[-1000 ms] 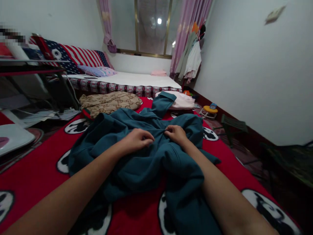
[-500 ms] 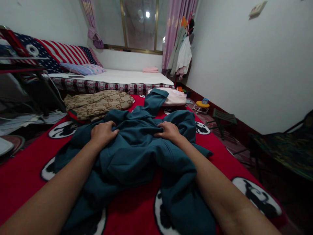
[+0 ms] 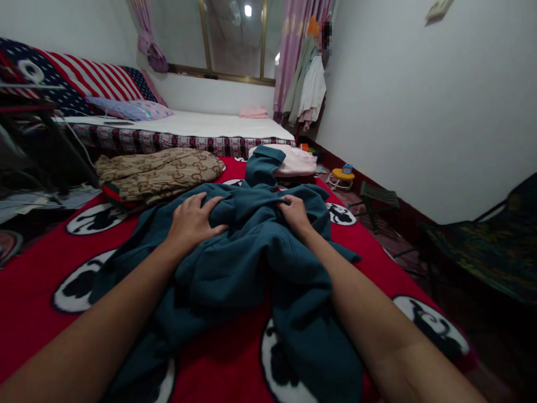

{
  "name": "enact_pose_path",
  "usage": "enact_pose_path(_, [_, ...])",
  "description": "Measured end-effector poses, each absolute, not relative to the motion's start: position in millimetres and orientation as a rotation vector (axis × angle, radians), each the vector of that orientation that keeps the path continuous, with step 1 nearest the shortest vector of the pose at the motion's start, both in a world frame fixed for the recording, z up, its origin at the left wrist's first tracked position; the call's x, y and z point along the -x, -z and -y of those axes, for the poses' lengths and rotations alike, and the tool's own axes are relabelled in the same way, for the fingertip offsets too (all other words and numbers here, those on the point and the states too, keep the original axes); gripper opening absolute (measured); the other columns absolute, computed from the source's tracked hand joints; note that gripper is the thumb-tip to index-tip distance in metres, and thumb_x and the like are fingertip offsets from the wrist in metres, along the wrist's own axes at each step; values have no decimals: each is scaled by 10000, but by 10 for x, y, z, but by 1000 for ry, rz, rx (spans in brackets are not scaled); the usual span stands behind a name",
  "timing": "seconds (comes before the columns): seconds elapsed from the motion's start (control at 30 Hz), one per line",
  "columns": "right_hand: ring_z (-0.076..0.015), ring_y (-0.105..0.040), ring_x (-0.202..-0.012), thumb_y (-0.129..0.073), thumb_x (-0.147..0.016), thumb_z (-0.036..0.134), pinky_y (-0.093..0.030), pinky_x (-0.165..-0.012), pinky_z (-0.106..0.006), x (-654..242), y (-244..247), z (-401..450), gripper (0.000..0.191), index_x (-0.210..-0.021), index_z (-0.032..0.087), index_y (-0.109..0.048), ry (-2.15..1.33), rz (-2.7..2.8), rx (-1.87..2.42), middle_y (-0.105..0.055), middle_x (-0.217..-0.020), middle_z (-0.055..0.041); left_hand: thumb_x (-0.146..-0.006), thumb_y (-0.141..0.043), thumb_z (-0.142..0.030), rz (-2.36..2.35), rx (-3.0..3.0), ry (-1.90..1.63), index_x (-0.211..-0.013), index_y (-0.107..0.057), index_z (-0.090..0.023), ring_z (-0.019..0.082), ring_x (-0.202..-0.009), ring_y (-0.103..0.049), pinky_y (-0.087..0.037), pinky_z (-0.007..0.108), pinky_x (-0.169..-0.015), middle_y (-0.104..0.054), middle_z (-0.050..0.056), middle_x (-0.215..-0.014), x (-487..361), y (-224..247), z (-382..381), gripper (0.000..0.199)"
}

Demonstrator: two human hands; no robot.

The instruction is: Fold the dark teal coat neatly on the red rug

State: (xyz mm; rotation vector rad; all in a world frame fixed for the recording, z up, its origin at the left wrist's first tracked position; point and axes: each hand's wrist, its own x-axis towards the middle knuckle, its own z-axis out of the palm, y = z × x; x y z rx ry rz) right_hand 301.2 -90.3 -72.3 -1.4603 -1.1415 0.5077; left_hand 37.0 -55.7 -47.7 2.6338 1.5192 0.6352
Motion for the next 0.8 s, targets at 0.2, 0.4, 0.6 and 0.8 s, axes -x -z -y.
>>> enact_pose_path(0.2, [-160, -586, -725, -668, -713, 375, -434, -649, -246, -3022, 816, 930, 204, -733, 172, -672, -465, 1305, 1543, -658, -698, -1, -849, -468, -632, -1647, -2599, -200, -1490, -327, -257, 388, -1283, -426, -385, 550, -1000, -406, 173, -1476, -392, 664, 493, 756])
enact_pose_path(0.4, [-166, -604, -746, -664, -735, 391, -441, -672, -249, -3007, 807, 937, 216, -725, 175, -671, -445, 1334, 1545, -666, -709, -1, -803, -509, -665, -1751, -2624, -237, -1469, -365, -259, 395, -1158, -502, -447, 491, -917, -536, 194, -1281, -417, 564, 584, 793])
enact_pose_path(0.6, [-178, -609, -784, -661, -742, 394, -448, -700, -263, -3001, 798, 950, 227, -762, 170, -684, -433, 1336, 1565, -674, -739, -10, -796, -501, -651, -1774, -2533, -224, -1459, -366, -294, 371, -1058, -600, -490, 436, -842, -559, 164, -1208, -445, 536, 624, 766])
enact_pose_path(0.8, [-170, -606, -760, -661, -735, 391, -446, -693, -258, -2988, 787, 963, 225, -752, 167, -676, -453, 1320, 1553, -669, -721, -3, -810, -483, -629, -1767, -2551, -248, -1449, -387, -297, 362, -1064, -606, -495, 412, -824, -556, 149, -1209, -446, 534, 645, 727])
